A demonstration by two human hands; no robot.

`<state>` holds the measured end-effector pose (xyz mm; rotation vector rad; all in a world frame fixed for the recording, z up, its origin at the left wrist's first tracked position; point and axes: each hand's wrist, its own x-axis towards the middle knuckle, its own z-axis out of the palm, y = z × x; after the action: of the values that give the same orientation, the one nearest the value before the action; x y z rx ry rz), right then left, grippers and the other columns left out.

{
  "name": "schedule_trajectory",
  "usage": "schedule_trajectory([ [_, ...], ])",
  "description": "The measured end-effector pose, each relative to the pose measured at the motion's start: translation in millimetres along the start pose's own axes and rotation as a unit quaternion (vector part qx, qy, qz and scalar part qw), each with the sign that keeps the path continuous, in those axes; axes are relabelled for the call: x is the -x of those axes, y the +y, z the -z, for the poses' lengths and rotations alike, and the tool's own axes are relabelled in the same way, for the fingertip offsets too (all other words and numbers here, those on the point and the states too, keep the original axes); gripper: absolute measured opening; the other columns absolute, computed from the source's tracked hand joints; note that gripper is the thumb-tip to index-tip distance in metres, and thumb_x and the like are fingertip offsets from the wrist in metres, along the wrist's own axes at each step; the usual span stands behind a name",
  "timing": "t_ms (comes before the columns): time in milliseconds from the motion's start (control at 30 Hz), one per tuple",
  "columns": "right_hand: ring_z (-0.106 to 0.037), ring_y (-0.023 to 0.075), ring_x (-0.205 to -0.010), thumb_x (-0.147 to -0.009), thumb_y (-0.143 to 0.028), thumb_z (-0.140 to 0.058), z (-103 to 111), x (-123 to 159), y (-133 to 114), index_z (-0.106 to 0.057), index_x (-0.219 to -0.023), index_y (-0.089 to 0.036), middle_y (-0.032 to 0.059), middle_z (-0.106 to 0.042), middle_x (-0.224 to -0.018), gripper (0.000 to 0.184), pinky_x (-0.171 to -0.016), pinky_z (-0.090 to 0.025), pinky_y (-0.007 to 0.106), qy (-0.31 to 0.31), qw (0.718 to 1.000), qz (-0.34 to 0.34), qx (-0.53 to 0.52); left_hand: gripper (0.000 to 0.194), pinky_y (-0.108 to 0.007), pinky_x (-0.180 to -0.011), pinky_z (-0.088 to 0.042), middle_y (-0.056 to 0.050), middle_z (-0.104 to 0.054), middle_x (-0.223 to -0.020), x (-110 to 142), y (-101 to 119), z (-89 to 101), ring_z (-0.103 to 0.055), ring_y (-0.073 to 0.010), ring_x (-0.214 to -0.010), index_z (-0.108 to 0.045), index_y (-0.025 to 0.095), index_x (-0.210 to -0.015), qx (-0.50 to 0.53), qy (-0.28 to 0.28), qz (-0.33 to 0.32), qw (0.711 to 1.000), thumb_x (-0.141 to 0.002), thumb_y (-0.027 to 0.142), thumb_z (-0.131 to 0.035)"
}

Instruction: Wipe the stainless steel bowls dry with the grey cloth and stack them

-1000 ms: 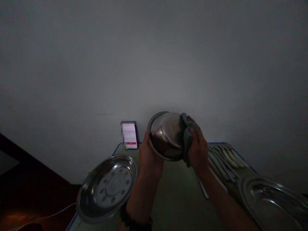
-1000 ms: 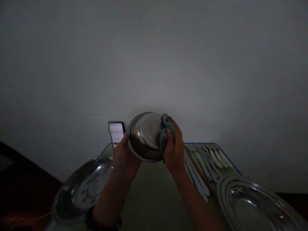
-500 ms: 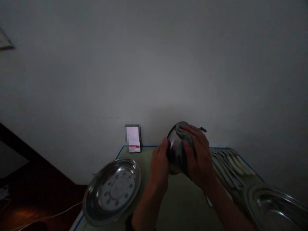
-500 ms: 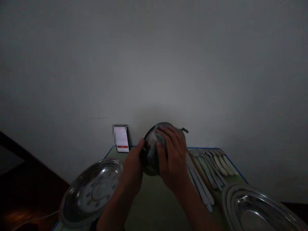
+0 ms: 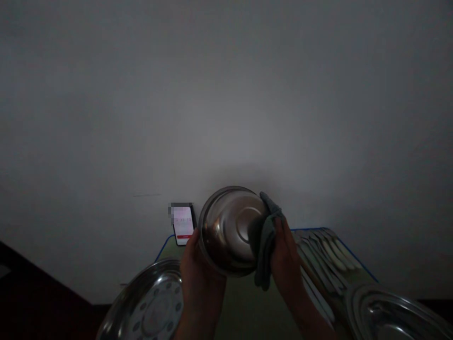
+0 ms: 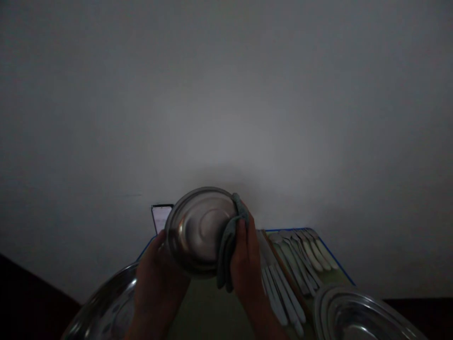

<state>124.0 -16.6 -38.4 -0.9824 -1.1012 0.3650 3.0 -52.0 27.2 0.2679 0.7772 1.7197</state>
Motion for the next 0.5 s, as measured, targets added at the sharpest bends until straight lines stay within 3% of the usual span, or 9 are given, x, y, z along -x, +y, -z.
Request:
schedule_trajectory([
  [100, -0.056, 0.0237, -0.122, -0.097, -0.045, -0.037, -0.3, -0.2, -8.4, -0.051, -0.135, -0.030, 0.0043, -0.063, -0.128, 0.043, -0.102, -0.044, 0.044, -0.014, 1.000, -0.007, -0.012, 0.030, -0.028, -0.074, -0.055, -0.003, -0.071, -0.063, 3.3, -0.3, -5.0, -0.070, -0.0160, -0.070, -0.070, 0.016, -0.067, 0.015, 0.024, 0.011, 1.000, -0.087, 0.019, -0.048],
  [200, -0.050, 0.0242, -0.128, -0.097, -0.046, -0.037, 3.9, -4.8, -19.3, -0.049, -0.137, -0.028, 0.0051, -0.058, -0.135, 0.046, -0.106, -0.040, 0.046, -0.027, 0.999, -0.033, -0.018, 0.028, -0.027, -0.069, -0.056, -0.003, -0.073, -0.068, 2.6, -1.7, -5.8, -0.069, -0.0154, -0.067, -0.071, 0.016, -0.069, 0.026, 0.011, 0.003, 1.000, -0.086, 0.022, -0.049],
  [367, -0.047, 0.0243, -0.131, -0.096, -0.051, -0.035, 9.0, -11.5, -25.5, -0.050, -0.135, -0.027, 0.0048, -0.058, -0.134, 0.048, -0.110, -0.035, 0.047, -0.059, 0.995, -0.085, -0.012, 0.014, -0.022, -0.056, -0.052, 0.001, -0.071, -0.065, -2.6, -2.3, 2.0, -0.068, -0.0151, -0.066, -0.069, 0.020, -0.067, 0.003, -0.038, -0.058, 0.998, -0.076, 0.027, -0.062],
  [500, -0.049, 0.0233, -0.129, -0.095, -0.053, -0.035, 9.3, -12.9, -23.9, -0.053, -0.133, -0.026, 0.0051, -0.060, -0.132, 0.049, -0.111, -0.034, 0.046, -0.068, 0.994, -0.081, -0.003, 0.013, -0.022, -0.057, -0.051, 0.001, -0.072, -0.070, -6.0, -0.7, 5.5, -0.067, -0.0143, -0.067, -0.069, 0.021, -0.069, -0.039, -0.036, -0.104, 0.993, -0.074, 0.030, -0.062],
])
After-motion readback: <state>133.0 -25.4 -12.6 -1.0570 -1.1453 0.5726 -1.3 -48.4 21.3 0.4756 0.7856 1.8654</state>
